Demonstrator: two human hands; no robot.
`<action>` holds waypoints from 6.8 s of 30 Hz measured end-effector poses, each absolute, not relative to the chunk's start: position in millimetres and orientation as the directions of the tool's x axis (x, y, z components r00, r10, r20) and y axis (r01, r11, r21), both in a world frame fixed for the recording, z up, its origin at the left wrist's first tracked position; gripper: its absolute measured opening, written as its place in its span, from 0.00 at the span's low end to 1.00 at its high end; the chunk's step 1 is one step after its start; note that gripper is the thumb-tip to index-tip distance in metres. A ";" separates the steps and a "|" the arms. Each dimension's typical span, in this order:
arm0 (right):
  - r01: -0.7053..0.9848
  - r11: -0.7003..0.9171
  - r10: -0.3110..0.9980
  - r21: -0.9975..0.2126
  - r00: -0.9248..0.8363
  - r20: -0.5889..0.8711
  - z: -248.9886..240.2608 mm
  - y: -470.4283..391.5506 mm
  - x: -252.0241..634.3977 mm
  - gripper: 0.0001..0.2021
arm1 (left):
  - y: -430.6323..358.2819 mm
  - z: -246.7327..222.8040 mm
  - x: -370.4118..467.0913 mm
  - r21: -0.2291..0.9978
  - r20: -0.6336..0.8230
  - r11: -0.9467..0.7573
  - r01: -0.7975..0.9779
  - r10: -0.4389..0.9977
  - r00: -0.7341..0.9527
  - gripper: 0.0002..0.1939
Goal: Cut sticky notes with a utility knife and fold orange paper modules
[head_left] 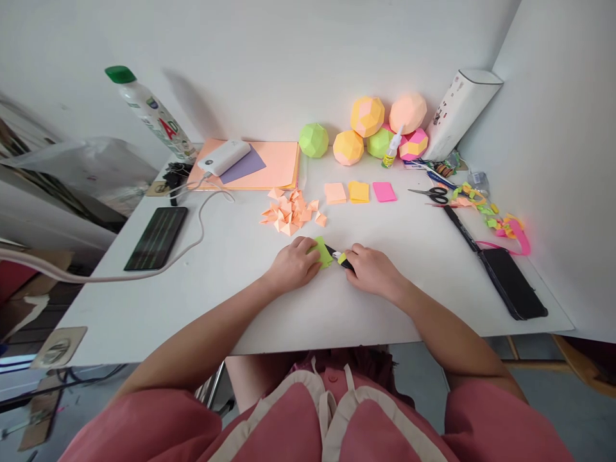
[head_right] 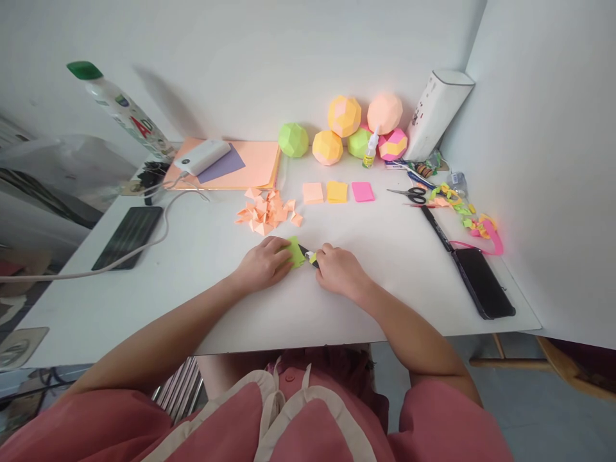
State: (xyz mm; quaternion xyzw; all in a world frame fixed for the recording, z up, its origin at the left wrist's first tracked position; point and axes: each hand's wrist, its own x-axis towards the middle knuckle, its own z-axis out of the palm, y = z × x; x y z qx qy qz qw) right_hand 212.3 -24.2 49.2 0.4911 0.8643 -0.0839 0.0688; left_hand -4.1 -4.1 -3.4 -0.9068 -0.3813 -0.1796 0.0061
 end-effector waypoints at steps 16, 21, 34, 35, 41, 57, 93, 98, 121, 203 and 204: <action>0.860 0.498 0.851 -0.110 -0.510 -0.130 41.6 -19.9 210.8 0.17 | -4.2 -3.3 -3.6 0.115 0.349 -0.713 0.692 0.681 0.644 0.08; 0.865 0.490 0.856 -0.108 -0.501 -0.125 40.6 -18.7 208.8 0.16 | -4.4 -2.0 -3.2 0.111 0.333 -0.711 0.694 0.684 0.648 0.08; 0.866 0.488 0.859 -0.107 -0.499 -0.119 40.1 -17.9 208.3 0.15 | -4.2 -2.2 -3.3 0.128 0.332 -0.707 0.695 0.691 0.642 0.08; 0.865 0.491 0.858 -0.107 -0.501 -0.117 39.8 -17.9 208.2 0.15 | -4.2 -2.3 -3.3 0.132 0.333 -0.705 0.697 0.693 0.639 0.08; 0.874 0.473 0.866 -0.111 -0.484 -0.123 38.1 -17.0 206.6 0.15 | -4.2 -1.3 -3.4 0.153 0.319 -0.705 0.692 0.698 0.641 0.08; 0.777 0.512 0.778 -0.368 -0.600 -0.185 60.3 -15.7 240.9 0.17 | -6.3 -5.3 -2.7 -0.011 0.327 -0.734 0.679 0.639 0.696 0.20; 0.770 0.524 0.765 -0.364 -0.613 -0.198 74.2 -8.1 266.9 0.20 | -3.3 -2.8 -9.6 0.040 0.330 -0.730 0.682 0.654 0.681 0.20; 0.766 0.529 0.765 -0.364 -0.617 -0.187 73.1 -9.0 263.9 0.20 | -3.0 -3.7 -10.4 0.047 0.326 -0.725 0.687 0.661 0.676 0.19; 0.785 0.503 0.749 -0.362 -0.604 -0.271 76.0 -5.1 275.6 0.22 | -1.9 -7.7 -11.0 0.171 0.396 -0.724 0.669 0.672 0.626 0.19; 0.764 0.567 0.728 -0.308 -0.640 -0.247 85.3 -26.7 256.8 0.18 | -1.5 2.8 -10.7 0.268 0.334 -0.700 0.662 0.712 0.618 0.07; 0.766 0.565 0.730 -0.307 -0.637 -0.248 85.1 -26.7 256.9 0.18 | -1.6 3.1 -10.7 0.269 0.335 -0.702 0.660 0.710 0.619 0.07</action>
